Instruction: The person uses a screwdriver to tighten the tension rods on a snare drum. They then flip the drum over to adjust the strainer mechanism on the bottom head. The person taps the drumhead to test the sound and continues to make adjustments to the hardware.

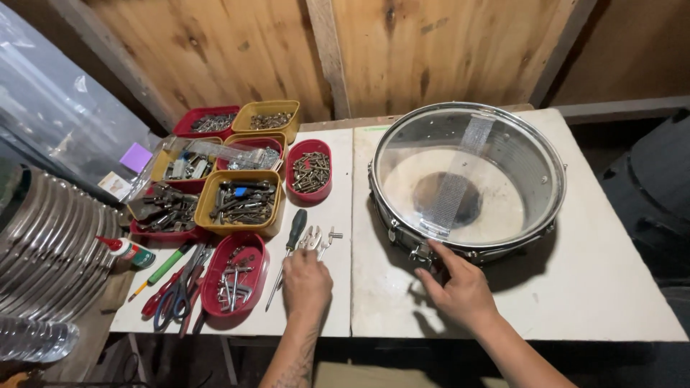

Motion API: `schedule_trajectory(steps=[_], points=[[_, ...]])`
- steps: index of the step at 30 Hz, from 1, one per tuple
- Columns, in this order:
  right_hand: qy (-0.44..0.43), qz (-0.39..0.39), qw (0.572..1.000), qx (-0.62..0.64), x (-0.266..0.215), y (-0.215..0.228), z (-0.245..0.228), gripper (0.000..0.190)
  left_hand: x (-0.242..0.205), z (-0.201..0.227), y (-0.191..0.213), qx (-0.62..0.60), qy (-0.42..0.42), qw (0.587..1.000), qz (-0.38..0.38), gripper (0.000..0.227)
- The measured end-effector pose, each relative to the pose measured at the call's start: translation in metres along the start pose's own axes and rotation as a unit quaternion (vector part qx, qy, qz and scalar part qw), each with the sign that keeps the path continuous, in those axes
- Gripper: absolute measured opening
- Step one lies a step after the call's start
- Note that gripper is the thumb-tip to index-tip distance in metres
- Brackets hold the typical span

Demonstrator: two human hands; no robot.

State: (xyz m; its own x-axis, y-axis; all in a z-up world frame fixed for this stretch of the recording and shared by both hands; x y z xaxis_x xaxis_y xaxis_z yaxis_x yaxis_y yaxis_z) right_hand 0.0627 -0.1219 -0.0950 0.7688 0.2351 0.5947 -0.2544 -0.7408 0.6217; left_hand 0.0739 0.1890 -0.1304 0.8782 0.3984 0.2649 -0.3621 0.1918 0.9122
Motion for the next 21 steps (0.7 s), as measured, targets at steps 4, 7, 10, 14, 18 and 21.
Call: schedule_trajectory(steps=[4, 7, 10, 14, 18, 21], points=[[0.043, 0.023, 0.998, -0.032, 0.007, -0.011, 0.008, 0.037, -0.001, -0.01, 0.043, 0.036, 0.138, 0.985, -0.095, 0.042], [0.081, 0.015, 0.997, -0.008, 0.012, -0.005, 0.011, 0.028, 0.011, -0.031, 0.036, -0.057, 0.121, 0.99, -0.046, 0.039], [0.085, -0.001, 0.996, 0.026, 0.01, 0.0, 0.015, 0.021, 0.037, -0.039, 0.022, -0.109, 0.124, 0.984, -0.063, 0.039], [0.121, -0.043, 0.991, 0.036, 0.008, 0.012, 0.016, 0.019, 0.081, -0.036, -0.004, -0.083, 0.019, 0.996, -0.025, 0.04], [0.165, -0.06, 0.983, 0.046, -0.001, 0.03, 0.014, 0.017, 0.116, -0.046, -0.046, 0.006, 0.014, 0.998, -0.069, 0.039], [0.182, -0.084, 0.978, 0.066, -0.02, 0.05, 0.024, 0.024, 0.128, -0.043, -0.062, 0.043, 0.048, 0.99, -0.122, 0.047]])
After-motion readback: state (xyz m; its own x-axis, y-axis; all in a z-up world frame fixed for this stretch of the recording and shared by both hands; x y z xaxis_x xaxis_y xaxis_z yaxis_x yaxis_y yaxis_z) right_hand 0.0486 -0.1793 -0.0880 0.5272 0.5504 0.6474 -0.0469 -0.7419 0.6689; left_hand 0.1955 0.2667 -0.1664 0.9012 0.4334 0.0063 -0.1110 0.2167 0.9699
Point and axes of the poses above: each hand's wrist, its own x-axis towards the middle knuckle, its own y-axis out of the back of the hand, z = x × y, the point moved 3 cm from there along x, towards the middle knuckle, and after that the axes turned 14 degrees about y, right-handed, at the moved point
